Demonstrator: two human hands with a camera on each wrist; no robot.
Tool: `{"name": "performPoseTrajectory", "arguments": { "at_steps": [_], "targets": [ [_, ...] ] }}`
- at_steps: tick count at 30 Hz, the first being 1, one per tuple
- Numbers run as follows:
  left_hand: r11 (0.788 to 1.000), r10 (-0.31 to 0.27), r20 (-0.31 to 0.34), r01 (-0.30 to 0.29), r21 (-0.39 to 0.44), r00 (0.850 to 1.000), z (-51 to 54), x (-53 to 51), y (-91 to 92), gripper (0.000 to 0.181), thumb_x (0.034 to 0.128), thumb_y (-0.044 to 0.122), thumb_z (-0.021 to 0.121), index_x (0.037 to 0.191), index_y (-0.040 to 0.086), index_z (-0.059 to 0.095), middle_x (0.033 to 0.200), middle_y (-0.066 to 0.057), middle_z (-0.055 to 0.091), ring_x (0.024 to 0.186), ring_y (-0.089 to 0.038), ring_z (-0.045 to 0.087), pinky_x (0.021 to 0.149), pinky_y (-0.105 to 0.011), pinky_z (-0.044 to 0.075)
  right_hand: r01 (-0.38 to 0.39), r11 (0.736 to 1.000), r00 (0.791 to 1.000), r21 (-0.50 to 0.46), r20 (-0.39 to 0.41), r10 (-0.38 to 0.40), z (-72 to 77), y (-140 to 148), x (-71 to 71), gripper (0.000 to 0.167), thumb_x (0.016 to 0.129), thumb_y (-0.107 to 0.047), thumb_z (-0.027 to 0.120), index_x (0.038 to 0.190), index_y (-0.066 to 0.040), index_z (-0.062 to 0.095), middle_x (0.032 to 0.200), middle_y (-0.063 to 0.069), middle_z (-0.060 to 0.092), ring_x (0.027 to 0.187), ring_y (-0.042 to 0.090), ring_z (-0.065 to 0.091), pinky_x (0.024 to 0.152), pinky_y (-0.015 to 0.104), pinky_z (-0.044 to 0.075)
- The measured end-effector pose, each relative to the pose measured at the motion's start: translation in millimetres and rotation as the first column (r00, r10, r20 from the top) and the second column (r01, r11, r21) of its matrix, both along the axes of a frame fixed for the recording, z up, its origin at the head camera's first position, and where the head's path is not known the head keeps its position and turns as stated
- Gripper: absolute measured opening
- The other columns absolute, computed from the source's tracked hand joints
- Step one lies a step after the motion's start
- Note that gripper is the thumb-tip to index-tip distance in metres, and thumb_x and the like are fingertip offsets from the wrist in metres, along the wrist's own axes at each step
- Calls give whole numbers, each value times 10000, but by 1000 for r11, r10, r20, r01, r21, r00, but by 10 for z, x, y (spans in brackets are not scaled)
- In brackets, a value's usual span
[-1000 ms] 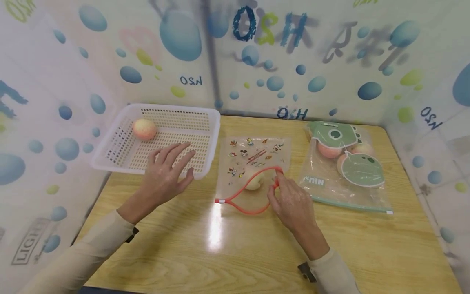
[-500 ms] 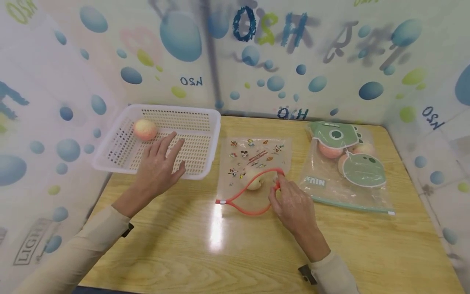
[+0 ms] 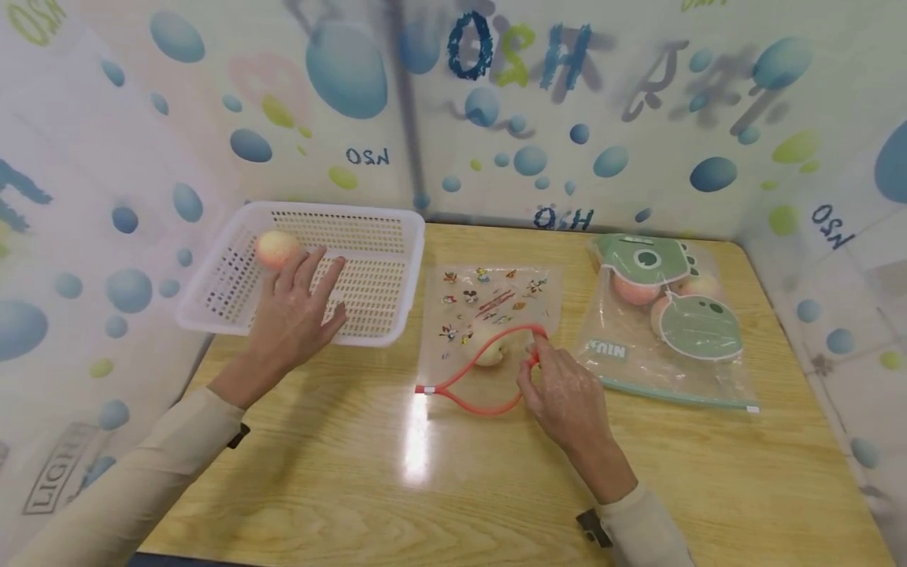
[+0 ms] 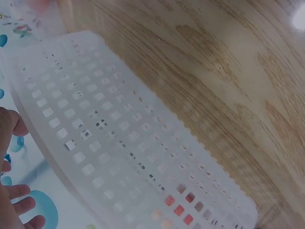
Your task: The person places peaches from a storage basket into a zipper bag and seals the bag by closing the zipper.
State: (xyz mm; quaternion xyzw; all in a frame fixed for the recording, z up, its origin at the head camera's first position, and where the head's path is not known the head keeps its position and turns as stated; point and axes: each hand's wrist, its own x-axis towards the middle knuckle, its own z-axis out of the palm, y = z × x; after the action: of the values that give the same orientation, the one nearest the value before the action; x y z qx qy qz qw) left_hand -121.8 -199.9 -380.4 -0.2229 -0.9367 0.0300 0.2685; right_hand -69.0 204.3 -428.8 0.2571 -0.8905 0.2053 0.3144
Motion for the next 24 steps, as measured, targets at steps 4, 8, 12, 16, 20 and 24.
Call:
{"name": "performPoseTrajectory", "arguments": {
  "at_steps": [4,8,12,16,20,24],
  "targets": [
    [1000,10,12,-10,-22,1000,29,-51,-64,743,848,276,751,1471,5,450,1438,-305,456,1273,-471,454,993,-611,432,-1,1000,1000,1,4,1,-2,1,-1,432,924,-233,522,1199,87,610,760,145,643,526,260,559,367,411,437],
    [999,32,33,-31,-28,999,62,-107,-142,749,866,266,740,1486,-17,429,1459,-314,429,1294,-471,430,962,-614,444,0,1000,1000,5,11,0,-7,-1,-1,433,924,-233,528,1201,89,612,772,140,649,537,251,564,372,404,441],
    [998,58,73,-57,-10,996,71,-140,-204,755,888,277,721,1508,-9,400,1477,-310,417,1319,-471,416,970,-630,429,-1,1000,1000,14,13,1,-12,1,1,438,931,-243,522,1200,91,612,768,135,642,538,248,560,369,394,435],
    [997,75,95,-74,-14,993,54,-155,-228,772,892,297,726,1515,-9,386,1490,-300,415,1334,-463,413,1003,-620,416,0,1000,1000,14,-3,0,-12,10,-4,447,936,-253,508,1200,93,611,759,141,630,533,267,558,369,410,438],
    [997,72,91,-70,-20,993,27,-163,-232,764,895,298,718,1506,-24,392,1492,-299,422,1328,-463,424,1009,-609,419,8,1000,1000,21,5,-8,-7,24,2,452,946,-267,495,1204,86,607,767,136,635,538,262,559,370,419,439],
    [997,83,111,-81,-15,990,20,-206,-251,746,906,300,701,1499,-34,397,1487,-299,425,1330,-461,421,1008,-611,415,19,999,999,37,45,-21,2,41,14,460,958,-287,484,1211,79,600,792,133,647,558,244,563,383,416,451]
  ]
}}
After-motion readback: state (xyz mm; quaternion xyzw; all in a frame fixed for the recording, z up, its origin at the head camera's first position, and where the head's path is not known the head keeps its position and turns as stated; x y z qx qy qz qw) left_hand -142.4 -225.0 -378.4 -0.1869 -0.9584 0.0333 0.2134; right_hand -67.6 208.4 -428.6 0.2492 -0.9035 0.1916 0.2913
